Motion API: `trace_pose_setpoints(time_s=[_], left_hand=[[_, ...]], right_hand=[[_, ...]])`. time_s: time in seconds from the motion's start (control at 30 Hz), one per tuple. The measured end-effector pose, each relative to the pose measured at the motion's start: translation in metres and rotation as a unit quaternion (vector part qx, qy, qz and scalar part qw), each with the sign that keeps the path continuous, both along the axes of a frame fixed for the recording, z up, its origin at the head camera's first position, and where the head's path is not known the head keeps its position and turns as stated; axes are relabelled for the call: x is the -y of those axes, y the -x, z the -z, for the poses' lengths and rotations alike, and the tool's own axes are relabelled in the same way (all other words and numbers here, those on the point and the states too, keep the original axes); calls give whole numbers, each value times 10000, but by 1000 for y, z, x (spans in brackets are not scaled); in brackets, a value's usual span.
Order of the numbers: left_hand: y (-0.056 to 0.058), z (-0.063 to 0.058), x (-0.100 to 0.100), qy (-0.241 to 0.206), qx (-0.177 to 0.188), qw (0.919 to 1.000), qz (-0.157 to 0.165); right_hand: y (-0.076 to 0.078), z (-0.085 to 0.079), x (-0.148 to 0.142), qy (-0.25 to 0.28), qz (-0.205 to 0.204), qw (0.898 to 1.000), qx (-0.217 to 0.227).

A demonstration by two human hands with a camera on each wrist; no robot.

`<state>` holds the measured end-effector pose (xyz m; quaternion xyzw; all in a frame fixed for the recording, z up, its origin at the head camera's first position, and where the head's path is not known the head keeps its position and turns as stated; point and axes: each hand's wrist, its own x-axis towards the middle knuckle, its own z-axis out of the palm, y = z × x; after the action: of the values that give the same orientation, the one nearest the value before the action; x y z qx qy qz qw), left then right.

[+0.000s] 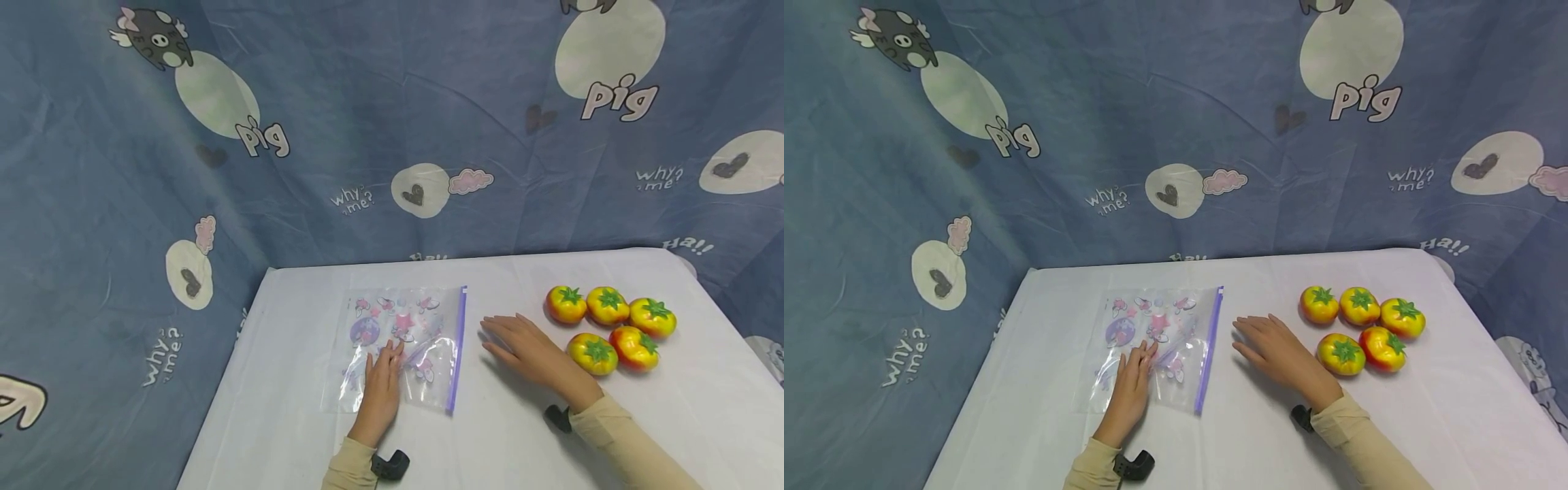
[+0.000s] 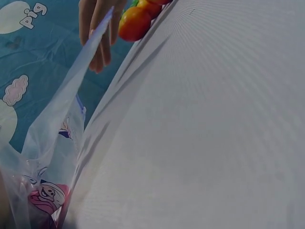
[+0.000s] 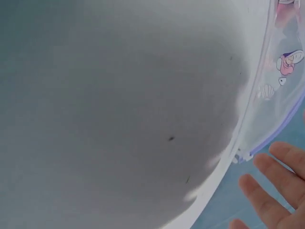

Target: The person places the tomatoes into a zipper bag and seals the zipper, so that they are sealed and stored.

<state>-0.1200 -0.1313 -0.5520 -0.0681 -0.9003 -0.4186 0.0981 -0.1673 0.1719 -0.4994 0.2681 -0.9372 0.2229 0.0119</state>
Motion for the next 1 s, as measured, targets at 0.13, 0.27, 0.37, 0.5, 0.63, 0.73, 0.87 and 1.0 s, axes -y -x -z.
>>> trace_pose_setpoints(time_s=[0.13,0.27,0.37,0.5,0.63,0.73,0.87,1.0], left_hand=[[1,-1,1,-151,23,9999,-53],[2,-1,2,-264,49,9996,-77],[2,-2,3,-284,106,9995,-66],[3,-3,3,-242,213,9995,-51],[3,-3,2,-237,247,9994,-52],[3,-3,2,-230,256,9994,-47],[2,-3,3,-226,268,9994,-23],[2,-2,3,-238,283,9993,-5]], right_hand=[[10,0,6,106,-62,9999,65],[19,0,13,215,-93,9995,218],[25,0,17,292,-116,9989,340],[30,1,21,389,-180,9983,393],[35,2,24,439,-246,9981,345],[39,2,25,440,-257,9982,315],[42,3,27,435,-273,9982,313],[46,2,31,476,-340,9979,269]])
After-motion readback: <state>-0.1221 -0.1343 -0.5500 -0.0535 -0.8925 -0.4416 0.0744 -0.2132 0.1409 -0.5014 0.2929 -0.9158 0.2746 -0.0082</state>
